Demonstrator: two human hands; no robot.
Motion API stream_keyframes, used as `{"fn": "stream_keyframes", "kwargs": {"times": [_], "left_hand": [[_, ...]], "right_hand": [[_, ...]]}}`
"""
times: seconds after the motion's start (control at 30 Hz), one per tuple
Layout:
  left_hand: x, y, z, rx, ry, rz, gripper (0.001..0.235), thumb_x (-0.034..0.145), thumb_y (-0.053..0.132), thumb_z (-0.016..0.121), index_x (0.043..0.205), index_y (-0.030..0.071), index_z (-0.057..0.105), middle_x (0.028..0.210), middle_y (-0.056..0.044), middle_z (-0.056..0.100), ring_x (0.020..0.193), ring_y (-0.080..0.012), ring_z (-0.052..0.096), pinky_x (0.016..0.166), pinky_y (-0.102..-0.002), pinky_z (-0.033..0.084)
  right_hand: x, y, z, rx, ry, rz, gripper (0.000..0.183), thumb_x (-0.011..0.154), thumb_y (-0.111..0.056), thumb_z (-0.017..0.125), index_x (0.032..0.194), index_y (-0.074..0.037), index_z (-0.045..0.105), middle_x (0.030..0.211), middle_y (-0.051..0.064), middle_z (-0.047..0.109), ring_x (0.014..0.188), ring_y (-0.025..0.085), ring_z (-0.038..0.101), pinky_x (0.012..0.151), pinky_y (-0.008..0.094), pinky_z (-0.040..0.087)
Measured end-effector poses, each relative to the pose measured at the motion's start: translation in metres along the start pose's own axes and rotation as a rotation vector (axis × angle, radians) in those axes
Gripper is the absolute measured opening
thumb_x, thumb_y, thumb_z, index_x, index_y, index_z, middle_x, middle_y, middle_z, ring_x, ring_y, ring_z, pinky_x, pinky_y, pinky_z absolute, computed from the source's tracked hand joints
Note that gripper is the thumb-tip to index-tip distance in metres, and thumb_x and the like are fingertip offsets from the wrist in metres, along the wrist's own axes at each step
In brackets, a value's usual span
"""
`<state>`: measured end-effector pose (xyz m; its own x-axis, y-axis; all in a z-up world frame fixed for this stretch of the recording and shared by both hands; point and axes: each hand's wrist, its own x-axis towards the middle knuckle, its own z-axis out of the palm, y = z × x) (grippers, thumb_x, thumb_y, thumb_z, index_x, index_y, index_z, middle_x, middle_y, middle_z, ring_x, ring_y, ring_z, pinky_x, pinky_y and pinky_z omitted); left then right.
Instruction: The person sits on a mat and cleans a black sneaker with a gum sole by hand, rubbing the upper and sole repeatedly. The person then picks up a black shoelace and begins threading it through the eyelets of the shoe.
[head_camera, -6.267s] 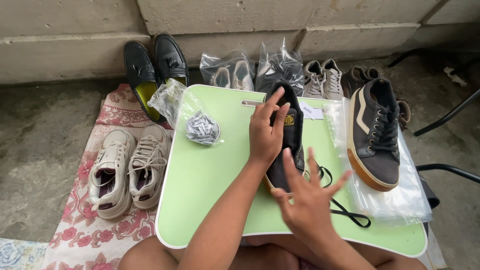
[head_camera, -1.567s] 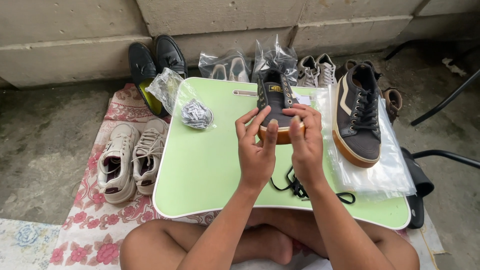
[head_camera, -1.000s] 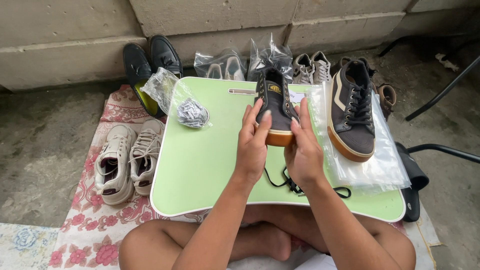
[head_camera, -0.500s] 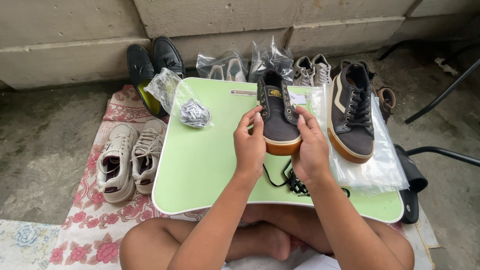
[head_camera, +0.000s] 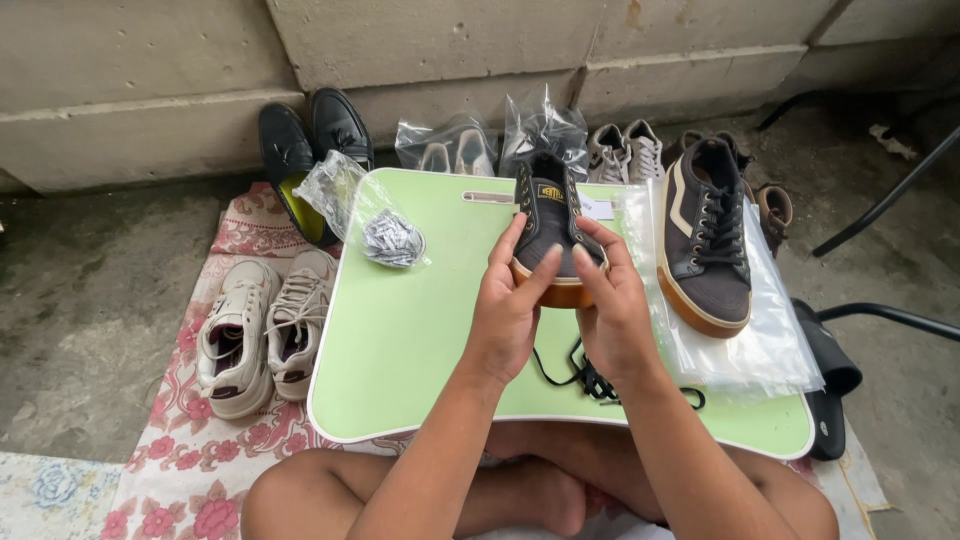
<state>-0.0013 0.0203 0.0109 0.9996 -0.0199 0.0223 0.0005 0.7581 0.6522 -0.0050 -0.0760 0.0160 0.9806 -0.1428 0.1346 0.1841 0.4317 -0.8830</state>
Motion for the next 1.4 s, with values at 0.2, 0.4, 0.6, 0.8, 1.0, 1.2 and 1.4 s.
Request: {"fn": "stream_keyframes", "kwargs": {"times": [0.2,0.4,0.6,0.8,1.0,1.2,1.4], "left_hand": [[0.01,-0.006,-0.005,-0.134,0.067,0.049,0.07,0.096,0.002,0.063,0.153,0.016,0.024,0.149,-0.013,0.027,0.135,-0.0246,0.047,0.115,-0.043,0.042],[0.007,-0.018,-0.011,-0.009,0.041,0.122,0.109,0.078,-0.002,0.083,0.152,0.016,0.005,0.155,-0.02,0.02,0.132,-0.0292,0.051,0.113,-0.044,0.047],[0.007,-0.021,-0.008,-0.05,0.122,0.065,0.079,0.088,0.0,0.072,0.145,0.013,0.019,0.151,-0.013,0.029,0.13,-0.022,0.051,0.109,-0.04,0.048],[0.007,-0.009,-0.006,0.017,0.198,0.004,0.062,0.09,0.008,0.072,0.141,0.011,0.037,0.141,-0.007,0.043,0.128,-0.0189,0.053,0.106,-0.036,0.051],[0.002,-0.027,-0.013,0.354,0.1,0.041,0.043,0.098,0.012,0.061,0.141,0.01,0.053,0.143,-0.009,0.031,0.144,-0.0185,0.033,0.123,-0.038,0.029],[-0.002,-0.028,-0.019,0.672,0.183,0.126,0.068,0.091,0.031,0.075,0.149,0.014,0.045,0.145,-0.013,0.043,0.14,-0.0276,0.047,0.119,-0.042,0.038],[-0.005,-0.021,-0.034,0.791,0.143,0.101,0.05,0.101,0.024,0.056,0.149,0.017,0.045,0.15,-0.012,0.046,0.146,-0.0321,0.04,0.124,-0.056,0.02]], "right_hand": [[0.013,0.012,-0.022,0.088,0.02,-0.015,0.042,0.103,-0.007,0.047,0.145,-0.003,0.04,0.145,0.015,0.042,0.13,0.027,0.054,0.111,0.042,0.05],[0.001,0.015,-0.009,-0.009,0.059,-0.105,0.062,0.101,-0.012,0.062,0.15,-0.014,0.024,0.149,0.019,0.03,0.135,0.029,0.046,0.117,0.046,0.045],[0.011,0.024,-0.026,0.16,0.193,-0.035,0.045,0.106,-0.003,0.049,0.141,-0.019,0.026,0.148,0.021,0.038,0.133,0.03,0.053,0.111,0.047,0.049],[0.002,0.013,-0.009,0.081,0.174,0.134,0.025,0.105,-0.017,0.054,0.128,-0.008,0.053,0.136,0.017,0.06,0.122,0.026,0.063,0.105,0.042,0.055],[0.002,0.03,-0.027,0.081,0.305,0.038,0.028,0.102,-0.003,0.056,0.129,0.0,0.056,0.124,0.015,0.058,0.113,0.025,0.066,0.095,0.037,0.061],[-0.02,0.03,-0.011,-0.116,0.282,0.084,0.036,0.109,-0.023,0.044,0.14,-0.007,0.051,0.134,0.011,0.06,0.123,0.019,0.059,0.105,0.037,0.056],[-0.022,0.04,-0.015,-0.317,0.176,0.036,0.044,0.107,-0.015,0.046,0.15,-0.005,0.043,0.157,0.016,0.043,0.146,0.023,0.039,0.118,0.038,0.039]]}}
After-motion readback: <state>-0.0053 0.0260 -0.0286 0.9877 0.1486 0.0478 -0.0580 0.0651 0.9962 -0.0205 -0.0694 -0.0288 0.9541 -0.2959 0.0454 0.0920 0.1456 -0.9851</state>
